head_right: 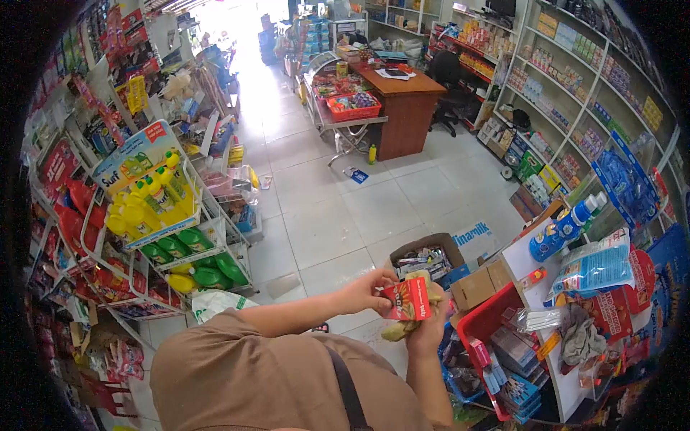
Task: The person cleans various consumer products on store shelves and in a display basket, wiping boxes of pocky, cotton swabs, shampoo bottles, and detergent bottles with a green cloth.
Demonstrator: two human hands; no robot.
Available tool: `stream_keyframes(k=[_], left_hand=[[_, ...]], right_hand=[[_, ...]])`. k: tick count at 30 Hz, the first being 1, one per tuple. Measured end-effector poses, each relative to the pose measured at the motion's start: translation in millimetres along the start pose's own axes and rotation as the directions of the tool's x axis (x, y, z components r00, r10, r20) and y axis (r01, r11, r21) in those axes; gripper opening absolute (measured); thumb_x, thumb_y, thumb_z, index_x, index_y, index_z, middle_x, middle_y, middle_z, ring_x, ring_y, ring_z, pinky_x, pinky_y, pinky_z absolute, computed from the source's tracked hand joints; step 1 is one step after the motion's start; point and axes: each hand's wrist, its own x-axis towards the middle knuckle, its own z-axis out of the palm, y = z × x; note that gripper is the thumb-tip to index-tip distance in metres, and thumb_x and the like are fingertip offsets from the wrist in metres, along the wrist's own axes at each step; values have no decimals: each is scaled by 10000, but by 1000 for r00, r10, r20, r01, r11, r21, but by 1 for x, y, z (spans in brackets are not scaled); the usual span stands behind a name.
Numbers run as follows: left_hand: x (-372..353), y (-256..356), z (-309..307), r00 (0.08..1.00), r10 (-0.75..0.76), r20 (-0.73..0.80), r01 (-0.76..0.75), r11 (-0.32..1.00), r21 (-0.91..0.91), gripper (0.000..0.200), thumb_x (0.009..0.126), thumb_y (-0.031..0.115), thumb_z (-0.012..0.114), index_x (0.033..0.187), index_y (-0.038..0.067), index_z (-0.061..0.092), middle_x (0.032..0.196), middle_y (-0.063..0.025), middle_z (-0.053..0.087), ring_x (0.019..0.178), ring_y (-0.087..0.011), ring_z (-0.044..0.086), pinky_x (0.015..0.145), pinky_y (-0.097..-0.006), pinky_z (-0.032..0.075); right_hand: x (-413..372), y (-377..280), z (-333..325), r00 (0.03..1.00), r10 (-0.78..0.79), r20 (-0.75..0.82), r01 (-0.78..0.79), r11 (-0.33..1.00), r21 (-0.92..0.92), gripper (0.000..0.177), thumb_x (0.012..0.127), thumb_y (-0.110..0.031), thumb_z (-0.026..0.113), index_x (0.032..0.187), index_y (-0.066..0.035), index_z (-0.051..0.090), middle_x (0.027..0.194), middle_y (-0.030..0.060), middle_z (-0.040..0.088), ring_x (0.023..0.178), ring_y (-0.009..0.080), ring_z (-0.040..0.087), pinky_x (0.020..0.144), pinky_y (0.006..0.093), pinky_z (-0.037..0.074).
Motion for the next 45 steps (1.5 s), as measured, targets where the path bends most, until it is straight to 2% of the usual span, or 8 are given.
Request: stream_keyframes(k=[9,16,18,31,32,35,42,45], left_hand=[[-15,31,34,992,126,29,-130,970,207,633,790,80,614,1313,29,262,1111,-127,464,988,-218,545,767,-324,505],[-13,27,42,979,174,110,-201,696,689,525,758,108,636,1225,42,405,1061,-168,518,1003,-302,504,864,-367,400],[-14,32,44,959,257,122,-274,721,637,457,763,122,629,1175,51,443,1015,-174,522,1004,-324,482,870,-377,387],[-6,26,38,949,315,35,-301,865,402,564,741,212,689,1169,-17,404,1019,-110,517,994,-263,516,849,-351,433],[-6,27,33,902,406,146,-410,702,583,595,737,156,694,1219,7,378,1089,-70,496,1049,-218,489,889,-341,423],[-11,11,32,995,79,53,-77,996,-49,646,729,127,699,1253,19,338,1119,-82,497,1047,-192,492,871,-334,431],[-17,21,30,995,-79,61,49,918,393,578,648,210,768,1086,14,446,1005,-100,566,916,-183,563,802,-309,443],[-15,37,42,1000,-27,-12,24,482,876,618,576,282,807,1035,18,489,966,-136,567,872,-258,570,777,-334,442]], right_hand=[[-9,44,-37,991,129,-23,-128,990,56,495,880,-441,411,1165,-37,455,1113,95,540,965,219,564,834,349,462],[-1,3,-22,970,-181,-163,199,975,101,559,903,-528,285,1166,-54,421,1080,101,527,962,215,546,831,341,453],[-5,12,-29,959,-217,-184,167,953,-253,546,917,-515,259,1171,-61,422,1080,90,525,944,193,540,824,330,450],[-17,28,-26,998,5,66,-2,999,-47,665,894,-545,278,1294,-13,271,1192,126,470,1085,213,493,914,343,398],[-17,32,-30,994,27,105,-20,997,-73,706,877,-578,264,1311,-22,228,1234,133,414,1118,226,454,940,346,368],[-13,41,-38,981,-160,109,192,880,-435,673,891,-559,260,1292,-19,284,1237,123,372,1145,226,406,953,329,339],[-25,-21,-49,984,-149,94,174,906,-385,470,798,-127,608,1215,-44,407,1128,68,474,992,141,497,832,295,429],[-26,-30,-59,988,-141,68,152,770,-619,433,737,-155,685,1106,-58,479,963,53,569,853,115,550,718,284,460]])
